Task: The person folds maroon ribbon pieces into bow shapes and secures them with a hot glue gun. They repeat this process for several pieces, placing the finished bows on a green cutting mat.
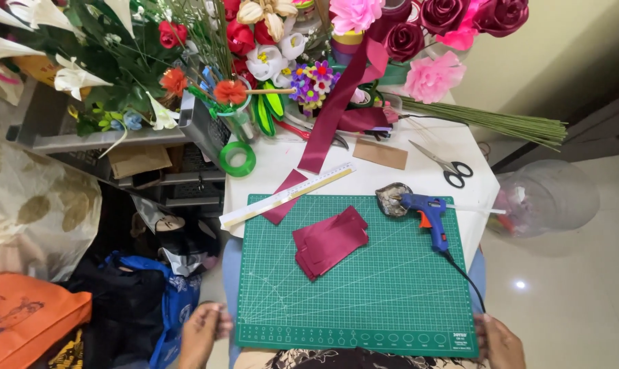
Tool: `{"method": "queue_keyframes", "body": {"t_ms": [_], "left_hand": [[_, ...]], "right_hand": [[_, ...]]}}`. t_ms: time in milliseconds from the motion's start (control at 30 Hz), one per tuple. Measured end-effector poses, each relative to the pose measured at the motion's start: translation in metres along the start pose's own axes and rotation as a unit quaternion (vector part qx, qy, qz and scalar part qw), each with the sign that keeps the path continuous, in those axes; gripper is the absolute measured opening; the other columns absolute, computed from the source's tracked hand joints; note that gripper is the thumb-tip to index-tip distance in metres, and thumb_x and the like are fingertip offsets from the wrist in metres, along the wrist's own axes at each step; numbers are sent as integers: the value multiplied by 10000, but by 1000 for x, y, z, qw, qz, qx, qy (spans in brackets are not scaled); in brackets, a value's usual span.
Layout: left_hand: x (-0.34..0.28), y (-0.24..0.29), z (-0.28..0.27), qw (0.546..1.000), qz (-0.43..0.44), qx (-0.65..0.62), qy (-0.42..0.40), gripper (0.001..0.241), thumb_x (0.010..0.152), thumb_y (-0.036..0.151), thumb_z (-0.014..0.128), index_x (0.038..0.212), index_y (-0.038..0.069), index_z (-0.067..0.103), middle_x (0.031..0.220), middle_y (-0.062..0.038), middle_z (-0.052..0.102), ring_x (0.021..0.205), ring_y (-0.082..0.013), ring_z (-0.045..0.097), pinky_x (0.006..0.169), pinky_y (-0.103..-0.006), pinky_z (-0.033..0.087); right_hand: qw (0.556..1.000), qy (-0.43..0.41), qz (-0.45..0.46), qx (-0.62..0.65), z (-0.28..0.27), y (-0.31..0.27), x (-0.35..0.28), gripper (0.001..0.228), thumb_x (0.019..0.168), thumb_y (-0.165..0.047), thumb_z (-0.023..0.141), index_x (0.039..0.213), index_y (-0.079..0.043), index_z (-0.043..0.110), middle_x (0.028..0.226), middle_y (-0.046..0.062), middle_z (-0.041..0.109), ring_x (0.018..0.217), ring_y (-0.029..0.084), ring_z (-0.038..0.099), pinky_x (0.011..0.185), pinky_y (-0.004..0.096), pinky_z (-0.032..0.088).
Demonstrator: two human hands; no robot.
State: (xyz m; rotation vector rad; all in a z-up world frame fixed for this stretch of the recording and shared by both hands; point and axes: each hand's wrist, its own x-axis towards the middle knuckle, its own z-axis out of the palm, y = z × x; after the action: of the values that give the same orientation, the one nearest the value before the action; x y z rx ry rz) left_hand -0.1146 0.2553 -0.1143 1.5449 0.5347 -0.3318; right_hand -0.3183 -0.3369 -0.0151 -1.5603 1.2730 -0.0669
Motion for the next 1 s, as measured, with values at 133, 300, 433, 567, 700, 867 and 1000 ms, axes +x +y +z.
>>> {"method": "queue_keyframes", "body": {"t_ms": [133, 300, 433, 567, 700, 867, 1000], "left_hand": [[-25, 96, 44, 985, 105, -6, 138, 147, 1035, 111, 583, 1006, -14, 654, 875, -167, 701, 706, -217, 655, 651, -319, 565], [-27, 154, 109, 925, 337, 156, 80, 57, 864, 90, 749, 897, 68, 790, 875, -34, 776, 806, -112, 692, 788, -254, 553], [-21, 171, 153, 915, 369, 162, -6, 33, 844, 109, 764, 844, 91, 791, 831, -16, 785, 750, -99, 702, 730, -245, 560], [-16, 179, 177, 941, 310, 134, -13, 76, 880, 150, 724, 824, 99, 736, 747, 6, 730, 699, -85, 651, 693, -244, 525], [-18, 187, 189, 940, 319, 117, -18, 174, 956, 171, 598, 810, 100, 659, 672, -2, 667, 674, -111, 629, 690, -273, 509], [-1, 174, 177, 931, 354, 86, 0, 306, 1025, 155, 459, 748, 101, 576, 652, -39, 619, 637, -154, 620, 663, -298, 505], [-1, 155, 152, 951, 293, 45, 85, 284, 1027, 122, 430, 798, 88, 594, 686, -60, 633, 638, -175, 673, 671, -289, 522]], "right_hand": [[995, 78, -44, 47, 5, 47, 30, 352, 1148, -227, 568, 1096, 61, 764, 670, 189, 596, 529, 240, 465, 449, 371, 372], [992, 107, -37, 60, 9, 36, 27, 140, 1054, -128, 709, 1101, -2, 746, 794, 183, 696, 553, 195, 537, 481, 328, 447], [992, 75, -56, 86, 19, -18, -23, 261, 1140, -97, 573, 1197, 96, 740, 851, 239, 681, 614, 257, 520, 525, 360, 414], [990, 126, -48, 31, 35, -19, -38, 211, 1032, -147, 707, 1189, -29, 788, 952, 175, 751, 856, 211, 643, 746, 318, 499], [985, 157, -48, 49, 45, -18, -32, 196, 979, -110, 750, 1149, -21, 792, 895, 183, 747, 838, 185, 649, 776, 292, 504], [980, 161, -67, 91, 55, 6, -8, 194, 957, -105, 765, 1131, -21, 789, 802, 163, 730, 716, 165, 623, 660, 282, 500], [979, 168, -88, 77, 58, 37, 28, 236, 879, -198, 797, 1086, -85, 799, 560, 31, 495, 513, 94, 407, 474, 238, 350]]}}
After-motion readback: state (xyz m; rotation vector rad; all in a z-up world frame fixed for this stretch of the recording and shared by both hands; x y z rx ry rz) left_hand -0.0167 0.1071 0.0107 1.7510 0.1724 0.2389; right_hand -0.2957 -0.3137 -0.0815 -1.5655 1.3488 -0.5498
